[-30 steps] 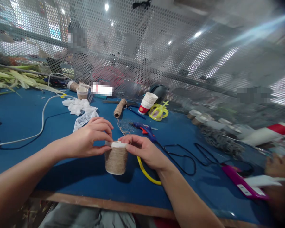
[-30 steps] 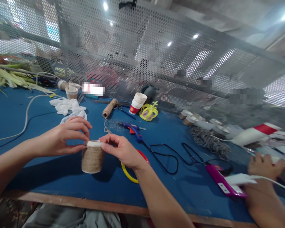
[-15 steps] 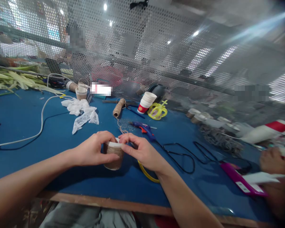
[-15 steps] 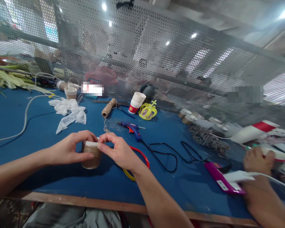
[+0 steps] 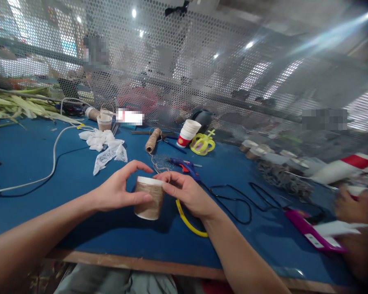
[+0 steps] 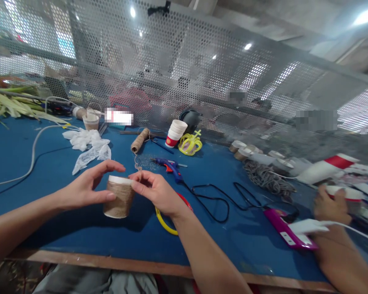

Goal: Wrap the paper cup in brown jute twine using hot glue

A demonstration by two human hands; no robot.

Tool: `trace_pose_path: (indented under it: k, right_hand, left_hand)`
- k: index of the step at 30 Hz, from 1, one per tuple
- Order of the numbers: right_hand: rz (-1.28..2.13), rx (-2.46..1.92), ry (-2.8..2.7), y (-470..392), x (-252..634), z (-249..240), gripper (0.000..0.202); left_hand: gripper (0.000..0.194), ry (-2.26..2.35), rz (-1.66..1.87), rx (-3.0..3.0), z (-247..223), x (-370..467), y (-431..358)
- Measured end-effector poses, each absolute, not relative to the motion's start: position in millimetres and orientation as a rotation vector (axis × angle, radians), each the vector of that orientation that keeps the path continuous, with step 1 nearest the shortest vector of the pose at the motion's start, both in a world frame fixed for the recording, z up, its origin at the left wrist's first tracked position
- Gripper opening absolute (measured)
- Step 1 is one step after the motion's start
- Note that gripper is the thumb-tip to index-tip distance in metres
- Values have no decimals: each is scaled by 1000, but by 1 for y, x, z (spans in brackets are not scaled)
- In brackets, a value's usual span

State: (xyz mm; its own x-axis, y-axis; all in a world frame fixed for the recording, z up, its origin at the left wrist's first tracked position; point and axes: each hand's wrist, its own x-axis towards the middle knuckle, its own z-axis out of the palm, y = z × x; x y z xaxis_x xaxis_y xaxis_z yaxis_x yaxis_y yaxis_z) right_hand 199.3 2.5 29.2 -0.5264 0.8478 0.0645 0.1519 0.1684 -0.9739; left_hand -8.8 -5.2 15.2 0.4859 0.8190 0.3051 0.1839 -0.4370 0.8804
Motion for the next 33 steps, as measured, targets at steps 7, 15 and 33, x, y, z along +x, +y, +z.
trace_pose_path:
  k: [7,15,33]
  right_hand:
    - [1659,-773,-1585,2,201,28,25]
    - [1647,-721,-1607,0,199,27,22]
    - [1566,-746,-1692,0,199,30,21]
  left_hand:
    - [32,563,986,1692,12,-11,-1]
    - [16,470,967,1485,18,-9,-8]
    - [13,457,903,1231,17,-5,-11]
